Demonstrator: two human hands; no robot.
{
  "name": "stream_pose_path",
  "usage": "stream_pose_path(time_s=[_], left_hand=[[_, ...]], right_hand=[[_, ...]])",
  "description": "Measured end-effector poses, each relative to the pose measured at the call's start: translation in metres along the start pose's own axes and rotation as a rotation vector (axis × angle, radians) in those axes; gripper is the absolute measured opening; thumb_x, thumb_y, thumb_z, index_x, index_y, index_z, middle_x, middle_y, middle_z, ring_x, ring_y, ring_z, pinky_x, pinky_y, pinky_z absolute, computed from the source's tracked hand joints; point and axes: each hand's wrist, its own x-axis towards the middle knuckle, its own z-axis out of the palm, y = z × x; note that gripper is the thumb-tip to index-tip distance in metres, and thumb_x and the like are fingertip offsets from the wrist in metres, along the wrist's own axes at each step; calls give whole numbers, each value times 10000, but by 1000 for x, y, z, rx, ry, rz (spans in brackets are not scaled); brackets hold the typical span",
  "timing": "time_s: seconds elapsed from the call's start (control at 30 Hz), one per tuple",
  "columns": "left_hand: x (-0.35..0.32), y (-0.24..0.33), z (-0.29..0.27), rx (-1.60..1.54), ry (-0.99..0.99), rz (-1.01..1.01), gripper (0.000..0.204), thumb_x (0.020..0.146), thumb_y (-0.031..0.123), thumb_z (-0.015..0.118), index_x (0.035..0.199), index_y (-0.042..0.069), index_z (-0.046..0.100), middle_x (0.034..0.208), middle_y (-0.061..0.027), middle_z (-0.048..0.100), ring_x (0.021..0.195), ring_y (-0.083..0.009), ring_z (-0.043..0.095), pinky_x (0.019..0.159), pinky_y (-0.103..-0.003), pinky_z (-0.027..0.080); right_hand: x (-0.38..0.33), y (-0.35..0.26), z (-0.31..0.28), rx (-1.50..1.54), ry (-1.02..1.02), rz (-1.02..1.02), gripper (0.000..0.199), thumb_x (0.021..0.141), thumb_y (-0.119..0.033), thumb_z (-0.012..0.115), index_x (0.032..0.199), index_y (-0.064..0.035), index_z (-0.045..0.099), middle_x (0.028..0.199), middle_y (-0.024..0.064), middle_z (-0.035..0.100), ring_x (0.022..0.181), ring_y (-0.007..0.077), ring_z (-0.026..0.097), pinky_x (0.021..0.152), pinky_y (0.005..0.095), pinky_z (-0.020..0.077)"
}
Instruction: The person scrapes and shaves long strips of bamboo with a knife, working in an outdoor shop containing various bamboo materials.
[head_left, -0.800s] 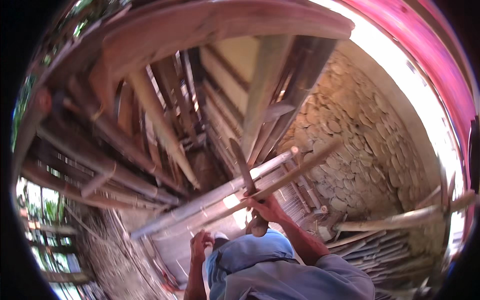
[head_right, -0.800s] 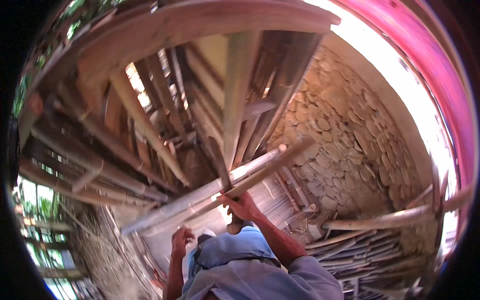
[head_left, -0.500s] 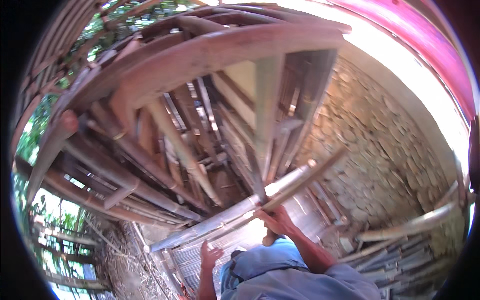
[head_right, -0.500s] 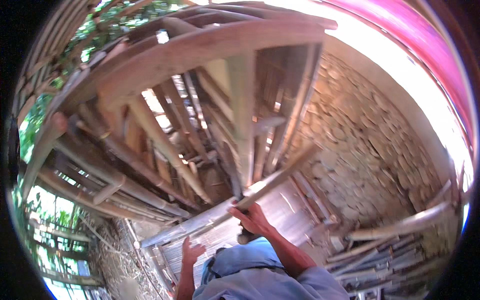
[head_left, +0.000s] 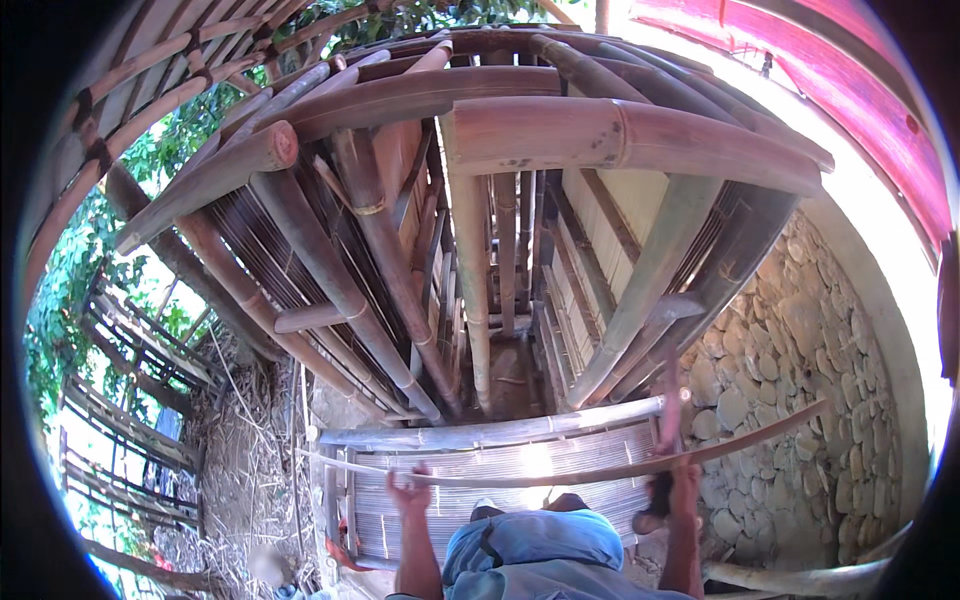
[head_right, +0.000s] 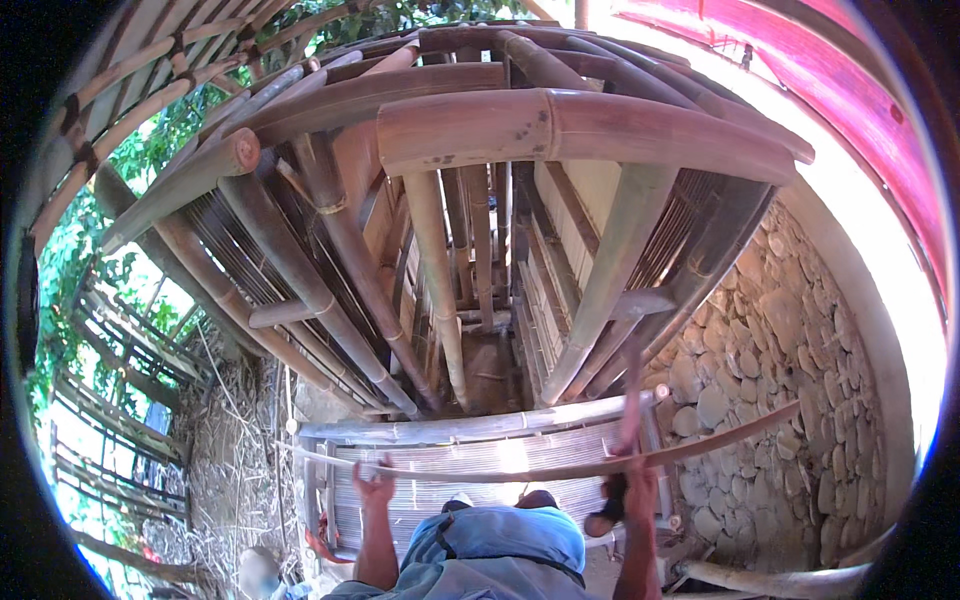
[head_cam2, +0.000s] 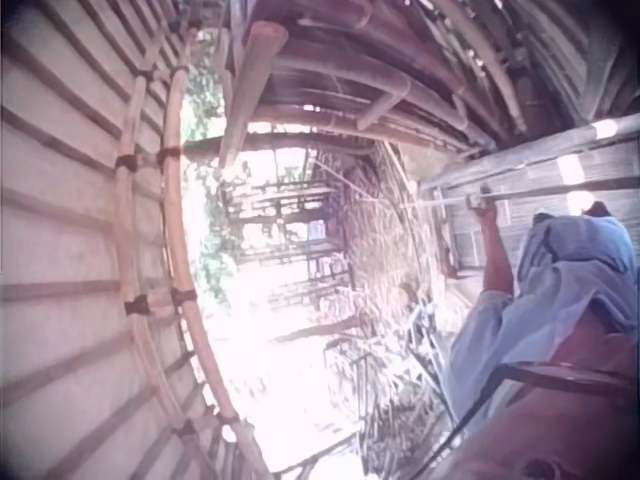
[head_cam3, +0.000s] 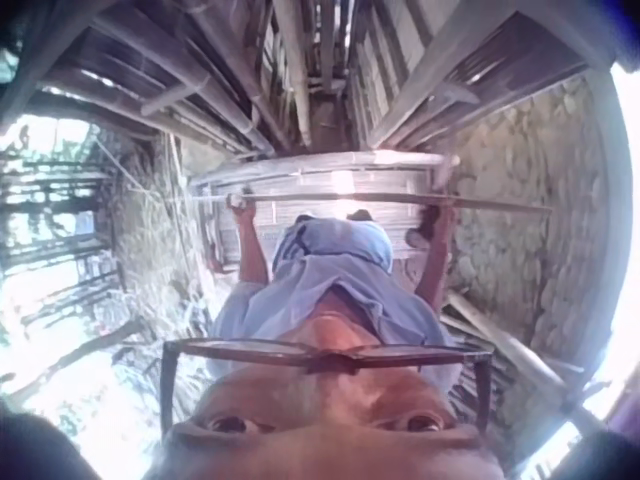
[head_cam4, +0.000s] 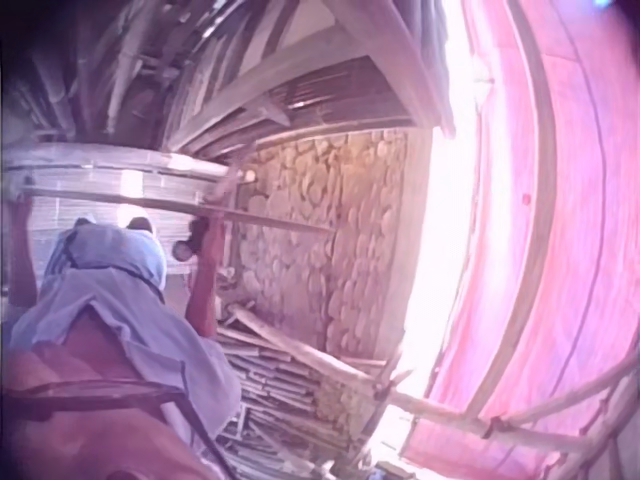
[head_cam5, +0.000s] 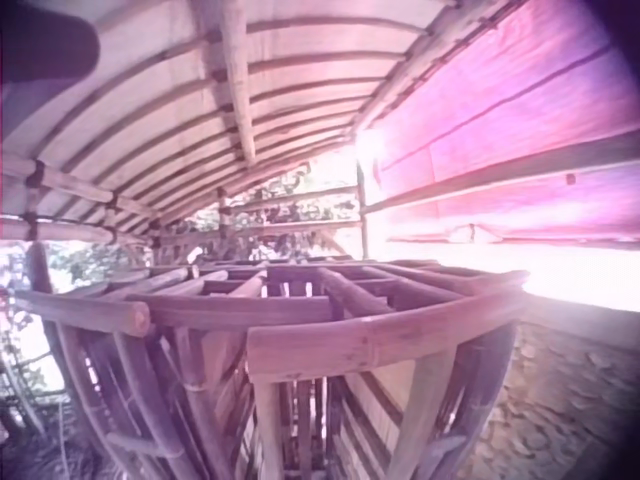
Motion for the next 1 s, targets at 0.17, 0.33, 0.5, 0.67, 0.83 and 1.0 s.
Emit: stream_pose_path(time_s=[0.17,0.33,0.5,0.67,0.83,1.0], left_hand=[[-16,146,21,144,-459,363,492,952,303,605,1231,-81,478,1170,-226,563,984,-355,641,897,-403,598],[-92,209,119,274,-577,809,234,1021,269,548,1044,38,525,827,-46,540,697,-138,530,635,-270,488],[-244,217,199,370,-815,1004,276,1034,300,544,903,62,497,735,-31,496,558,-124,427,527,-262,415],[-343,191,259,474,-1064,1110,262,1063,255,476,932,28,470,773,-50,449,578,-134,425,540,-269,399],[-376,136,298,548,-1164,1194,223,1058,217,475,972,12,476,763,-51,423,588,-142,412,534,-283,370],[-366,57,325,531,-1096,1187,306,1025,299,542,1007,-6,517,757,-63,443,606,-161,425,549,-298,371]], right_hand=[[26,-4,-80,243,141,103,548,1002,-556,493,1062,-28,627,755,47,597,569,123,544,436,256,447],[63,49,-137,623,10,223,456,1029,-445,517,1223,-39,586,937,79,598,719,112,561,529,206,479],[81,81,-115,546,-123,638,282,1024,-327,570,1133,-68,587,907,102,622,635,108,575,465,212,479],[74,97,-101,250,-51,740,165,976,-247,646,1043,-100,610,848,59,607,609,95,561,448,232,461],[84,106,-109,71,-37,672,226,971,-249,648,1112,-73,643,859,45,598,630,107,564,492,243,472],[83,117,-119,-45,-28,567,246,964,-224,656,1129,-41,643,846,43,608,608,116,576,485,254,480]])
